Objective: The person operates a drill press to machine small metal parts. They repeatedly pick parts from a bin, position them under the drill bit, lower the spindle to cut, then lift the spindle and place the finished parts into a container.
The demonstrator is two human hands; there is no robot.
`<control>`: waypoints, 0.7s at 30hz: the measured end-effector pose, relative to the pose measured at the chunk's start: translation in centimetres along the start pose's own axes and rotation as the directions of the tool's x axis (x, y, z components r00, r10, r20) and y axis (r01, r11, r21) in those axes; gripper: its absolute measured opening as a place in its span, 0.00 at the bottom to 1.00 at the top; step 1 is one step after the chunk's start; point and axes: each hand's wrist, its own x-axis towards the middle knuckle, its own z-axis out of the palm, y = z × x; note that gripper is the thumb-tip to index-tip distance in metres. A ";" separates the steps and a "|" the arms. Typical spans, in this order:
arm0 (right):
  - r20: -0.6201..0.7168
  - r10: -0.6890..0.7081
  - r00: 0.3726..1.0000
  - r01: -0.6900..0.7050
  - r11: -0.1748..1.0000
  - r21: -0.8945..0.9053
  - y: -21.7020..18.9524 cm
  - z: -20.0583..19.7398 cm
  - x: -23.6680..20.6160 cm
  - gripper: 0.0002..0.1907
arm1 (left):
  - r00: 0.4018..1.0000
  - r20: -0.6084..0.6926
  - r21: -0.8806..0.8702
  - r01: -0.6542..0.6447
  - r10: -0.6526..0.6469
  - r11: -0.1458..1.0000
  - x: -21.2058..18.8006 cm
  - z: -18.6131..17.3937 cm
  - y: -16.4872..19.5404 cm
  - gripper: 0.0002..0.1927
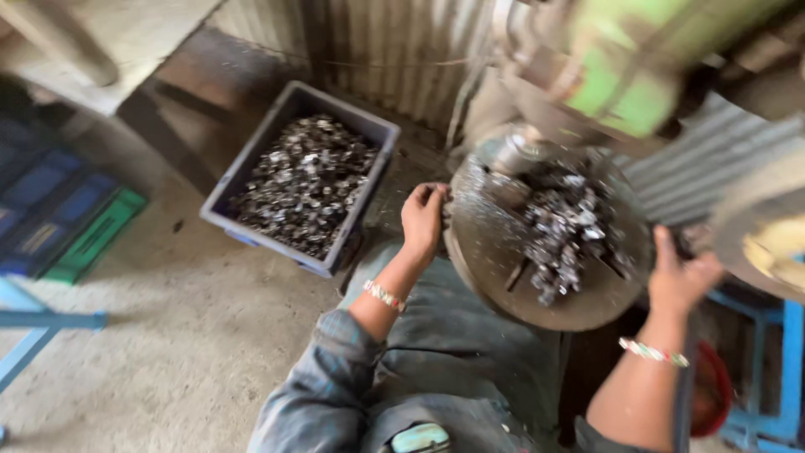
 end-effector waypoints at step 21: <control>0.005 -0.119 0.993 0.119 0.982 -0.146 -2.6 0.5 0.0 0.16 | 0.767 0.591 0.745 -0.638 0.249 0.196 -7.5 8.4 -3.2 0.20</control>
